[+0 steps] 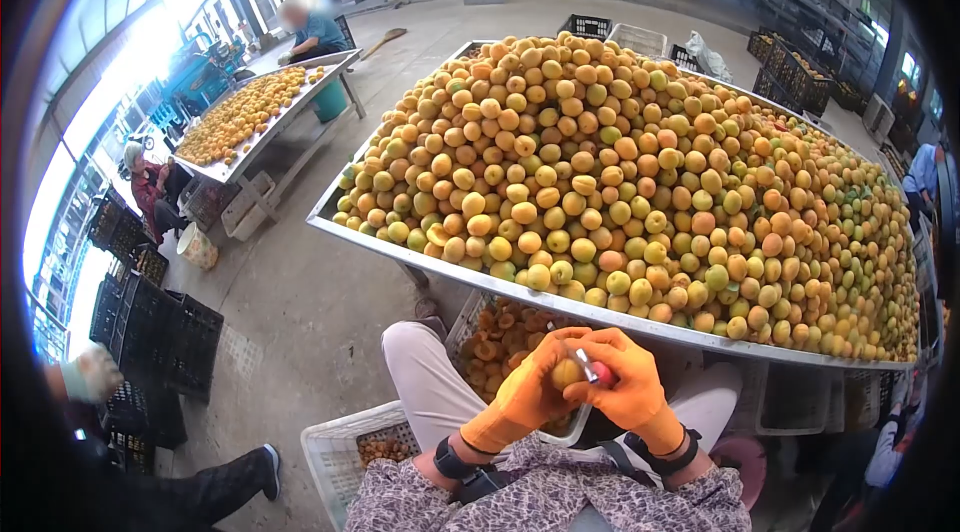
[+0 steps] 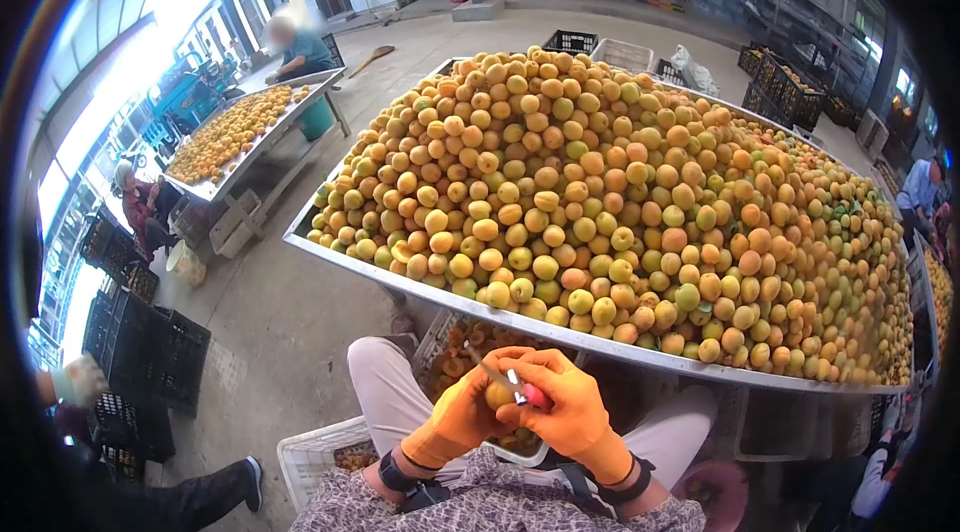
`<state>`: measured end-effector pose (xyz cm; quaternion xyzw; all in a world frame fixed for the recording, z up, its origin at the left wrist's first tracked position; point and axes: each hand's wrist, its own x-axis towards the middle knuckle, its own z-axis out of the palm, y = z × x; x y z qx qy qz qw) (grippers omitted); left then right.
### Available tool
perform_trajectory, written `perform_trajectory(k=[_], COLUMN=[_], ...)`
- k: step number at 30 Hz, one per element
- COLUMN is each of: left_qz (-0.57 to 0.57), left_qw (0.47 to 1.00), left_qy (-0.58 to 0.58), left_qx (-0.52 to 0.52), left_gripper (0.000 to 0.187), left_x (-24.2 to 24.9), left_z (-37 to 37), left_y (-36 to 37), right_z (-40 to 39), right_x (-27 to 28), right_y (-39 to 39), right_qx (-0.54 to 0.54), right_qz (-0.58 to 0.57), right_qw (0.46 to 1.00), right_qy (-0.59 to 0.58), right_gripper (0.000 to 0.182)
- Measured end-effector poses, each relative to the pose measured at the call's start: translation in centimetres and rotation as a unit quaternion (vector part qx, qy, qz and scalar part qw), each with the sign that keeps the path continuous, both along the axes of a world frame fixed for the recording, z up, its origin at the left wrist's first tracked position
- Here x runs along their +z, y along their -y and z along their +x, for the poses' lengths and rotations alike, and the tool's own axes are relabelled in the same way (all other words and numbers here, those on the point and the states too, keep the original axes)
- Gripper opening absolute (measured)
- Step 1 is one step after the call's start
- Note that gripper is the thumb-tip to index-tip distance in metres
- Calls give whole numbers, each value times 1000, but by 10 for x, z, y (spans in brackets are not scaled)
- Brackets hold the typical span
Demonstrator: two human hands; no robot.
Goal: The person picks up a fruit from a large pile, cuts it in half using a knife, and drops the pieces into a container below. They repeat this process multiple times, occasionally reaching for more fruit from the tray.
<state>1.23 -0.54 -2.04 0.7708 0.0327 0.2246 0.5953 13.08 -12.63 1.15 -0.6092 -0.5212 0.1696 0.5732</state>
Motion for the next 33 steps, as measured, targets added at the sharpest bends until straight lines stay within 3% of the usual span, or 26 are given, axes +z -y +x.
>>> perform_trajectory(k=[1,2,3,6,7,8,9,10,11,12,14,15,17,18,20,21,23,24,26,29,30,32,33], left_qz=[-272,-522,-181,-127,-490,-491,-298,-89,-47,-49,233,231,-19,-21,-254,-182,-122,-60,-93,-443,-515,-583,-576], left_qw=[960,844,980,992,855,855,951,996,996,996,957,958,997,997,961,976,985,991,987,891,852,805,811], left_qy=[-52,-96,-64,-26,-166,-166,-79,10,-71,-71,79,77,2,-2,-64,-26,-33,-35,-47,-99,-93,-107,-98], left_qx=[-37,-70,-47,-5,-24,-23,-3,17,1,0,155,151,80,76,87,119,115,116,121,2,5,12,-6], left_gripper=[52,54,57,53,55,55,52,50,45,45,41,41,40,40,40,32,39,46,51,58,50,49,48], left_x=[9,13,8,-13,-12,-26,-35,-43,-49,-50,-53,-45,-12,-3,8,2,-4,-4,-1,7,17,3,3], left_z=[-2,-3,-7,-4,-4,-2,4,5,-4,-2,3,3,6,5,7,10,6,7,8,4,6,5,3], left_y=[2,3,4,5,-1,-3,-3,-2,-5,-2,5,6,10,13,17,19,16,15,14,5,3,-5,-6], right_z=[-1,-2,-3,-4,-5,-4,-5,-6,-8,-9,-14,-16,-20,-23,-27,-29,-30,-28,-21,-15,-15,-14,-14], right_x=[0,2,4,11,6,-3,-11,-17,-23,-27,-32,-34,-35,-36,-39,-43,-42,-37,-28,-26,-21,-15,-12], right_y=[1,3,5,2,3,6,6,5,4,1,-6,-7,-9,-9,-9,-8,-4,-2,3,10,11,15,16], right_qx=[3,-9,-20,-18,-16,-23,-30,-29,-45,-61,-71,-78,-89,-99,-113,-112,-117,-99,-55,22,51,60,55], right_qz=[-2,-33,-64,-82,-82,-89,-97,-99,-57,-14,18,32,43,50,58,33,10,-11,-53,41,80,97,78], right_qw=[1000,999,997,991,991,989,987,987,991,992,993,993,993,993,992,993,989,973,893,862,839,829,829], right_qy=[-1,24,48,101,101,113,124,122,113,106,95,78,58,41,24,-31,-87,-210,-443,-504,-536,-548,-551], right_gripper=[62,61,60,62,62,61,61,61,58,56,50,48,46,43,40,37,34,34,34,47,51,52,49])
